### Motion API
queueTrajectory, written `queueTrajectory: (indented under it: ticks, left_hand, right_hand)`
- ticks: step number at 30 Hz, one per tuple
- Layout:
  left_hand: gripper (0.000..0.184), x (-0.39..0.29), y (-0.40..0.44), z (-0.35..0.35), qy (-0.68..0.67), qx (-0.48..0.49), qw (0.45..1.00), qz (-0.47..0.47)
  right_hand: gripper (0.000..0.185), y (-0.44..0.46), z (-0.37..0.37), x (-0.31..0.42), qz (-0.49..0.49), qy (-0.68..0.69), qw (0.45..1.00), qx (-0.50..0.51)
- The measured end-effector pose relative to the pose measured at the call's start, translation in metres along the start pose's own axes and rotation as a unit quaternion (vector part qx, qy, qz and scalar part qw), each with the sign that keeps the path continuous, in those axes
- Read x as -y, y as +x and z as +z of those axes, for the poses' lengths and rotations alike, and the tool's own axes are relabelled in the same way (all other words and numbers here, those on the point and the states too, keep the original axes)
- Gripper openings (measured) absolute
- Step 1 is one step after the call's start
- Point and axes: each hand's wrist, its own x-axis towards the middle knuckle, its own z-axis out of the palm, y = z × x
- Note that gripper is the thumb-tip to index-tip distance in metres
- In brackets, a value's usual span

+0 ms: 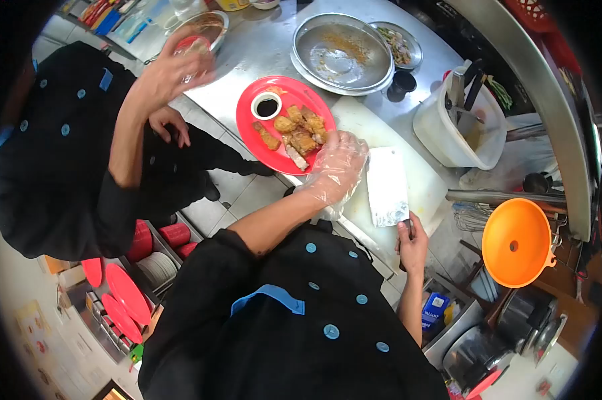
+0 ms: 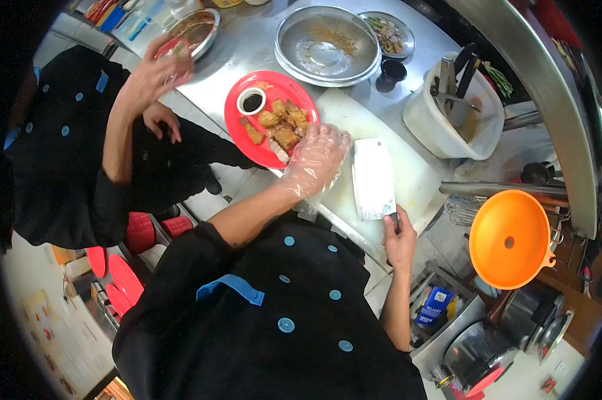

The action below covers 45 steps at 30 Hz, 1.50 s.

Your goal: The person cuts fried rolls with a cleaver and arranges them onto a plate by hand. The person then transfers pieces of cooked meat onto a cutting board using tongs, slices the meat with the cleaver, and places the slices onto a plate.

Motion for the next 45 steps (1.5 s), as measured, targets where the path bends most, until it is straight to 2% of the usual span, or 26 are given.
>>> queueTrajectory:
  ticks: [2, 5, 7, 9, 10, 14, 18, 20, 21, 22, 23, 24, 25, 27, 29, 31, 33, 34, 35, 37, 38, 39, 41, 42, 43, 45]
  left_hand:
    - [0.044, 0.007, 0.009, -0.009, -0.034, 0.051, 0.998, 0.027]
    - [0.041, 0.015, 0.019, 0.009, -0.035, 0.055, 0.997, 0.043]
    - [0.038, 0.016, 0.023, -0.003, -0.037, 0.023, 0.998, 0.039]
    - [0.036, 0.007, 0.025, -0.02, -0.151, 0.07, 0.986, 0.012]
    - [0.035, -0.001, 0.017, -0.011, -0.158, -0.031, 0.987, -0.004]
    - [0.037, -0.021, 0.018, 0.003, -0.156, -0.072, 0.981, -0.086]
    - [0.043, -0.005, 0.003, -0.029, -0.203, -0.041, 0.967, -0.146]
    - [0.041, 0.013, -0.02, -0.056, -0.258, -0.072, 0.939, -0.215]
    - [0.041, 0.022, -0.027, -0.052, -0.258, -0.07, 0.94, -0.214]
    - [0.043, 0.031, -0.035, -0.044, -0.245, -0.141, 0.932, -0.228]
    - [0.045, 0.039, -0.042, -0.036, -0.231, -0.213, 0.919, -0.239]
    - [0.045, 0.046, -0.049, -0.03, -0.232, -0.212, 0.92, -0.234]
    - [0.043, 0.052, -0.057, -0.024, -0.24, -0.203, 0.911, -0.266]
    - [0.04, 0.059, -0.065, -0.013, -0.251, -0.195, 0.902, -0.294]
    - [0.035, 0.062, -0.072, 0.0, -0.257, -0.21, 0.874, -0.355]
    - [0.033, 0.066, -0.079, 0.011, -0.26, -0.226, 0.872, -0.348]
    - [0.035, 0.069, -0.083, 0.018, -0.286, -0.288, 0.867, -0.29]
    - [0.045, 0.069, -0.088, 0.001, -0.352, -0.209, 0.868, -0.28]
    - [0.045, 0.066, -0.091, -0.006, -0.353, -0.209, 0.869, -0.278]
    - [0.065, 0.058, -0.095, -0.012, -0.31, -0.223, 0.904, -0.195]
    - [0.083, 0.053, -0.101, -0.009, -0.258, -0.181, 0.925, -0.211]
    - [0.083, 0.05, -0.099, -0.004, -0.26, -0.18, 0.925, -0.21]
    - [0.084, 0.047, -0.095, 0.006, -0.218, -0.183, 0.924, -0.256]
    - [0.078, 0.051, -0.094, 0.011, -0.218, -0.184, 0.925, -0.252]
    - [0.078, 0.055, -0.092, 0.017, -0.218, -0.183, 0.926, -0.25]
    - [0.075, 0.062, -0.09, 0.025, -0.235, -0.191, 0.928, -0.217]
  right_hand:
    - [0.044, 0.004, 0.01, -0.009, -0.021, -0.005, 1.0, 0.006]
    - [0.045, 0.01, 0.021, 0.001, -0.002, 0.009, 1.0, 0.027]
    - [0.045, 0.013, 0.02, 0.005, -0.003, 0.013, 1.0, 0.028]
    - [0.045, 0.012, 0.01, 0.014, 0.012, 0.038, 0.999, 0.037]
    - [0.045, 0.011, 0.005, 0.026, 0.029, 0.033, 0.998, 0.045]
    - [0.045, 0.006, -0.011, 0.067, 0.037, -0.047, 0.998, 0.034]
    - [0.045, 0.004, -0.012, 0.101, -0.005, -0.101, 0.993, 0.056]
    - [0.045, 0.002, -0.001, 0.129, -0.02, -0.119, 0.989, 0.081]
    - [0.044, 0.003, 0.009, 0.138, -0.033, -0.135, 0.985, 0.103]
    - [0.044, 0.007, 0.02, 0.14, -0.03, -0.133, 0.985, 0.102]
    - [0.044, 0.011, 0.032, 0.14, -0.073, -0.139, 0.981, 0.113]
    - [0.044, 0.014, 0.045, 0.144, -0.117, -0.145, 0.975, 0.122]
    - [0.042, 0.009, 0.057, 0.162, -0.105, -0.165, 0.972, 0.13]
    - [0.043, 0.015, 0.074, 0.163, -0.167, -0.232, 0.951, 0.116]
    - [0.043, 0.015, 0.08, 0.166, -0.176, -0.258, 0.945, 0.095]
    - [0.044, 0.015, 0.078, 0.165, -0.182, -0.284, 0.938, 0.08]
    - [0.044, 0.016, 0.064, 0.159, -0.211, -0.28, 0.936, 0.016]
    - [0.041, 0.016, 0.054, 0.156, -0.221, -0.274, 0.936, -0.004]
    - [0.041, 0.016, 0.044, 0.148, -0.219, -0.274, 0.936, -0.006]
    - [0.037, 0.013, 0.023, 0.126, -0.284, -0.259, 0.92, -0.083]
    - [0.036, 0.009, 0.015, 0.116, -0.277, -0.26, 0.919, -0.108]
    - [0.036, 0.008, 0.007, 0.103, -0.275, -0.261, 0.919, -0.109]
    - [0.04, 0.012, -0.008, 0.066, -0.304, -0.353, 0.87, -0.163]
    - [0.046, 0.018, -0.014, 0.046, -0.297, -0.388, 0.857, -0.165]
    - [0.046, 0.022, -0.019, 0.033, -0.295, -0.387, 0.858, -0.165]
    - [0.05, 0.032, -0.026, 0.014, -0.331, -0.492, 0.785, -0.182]
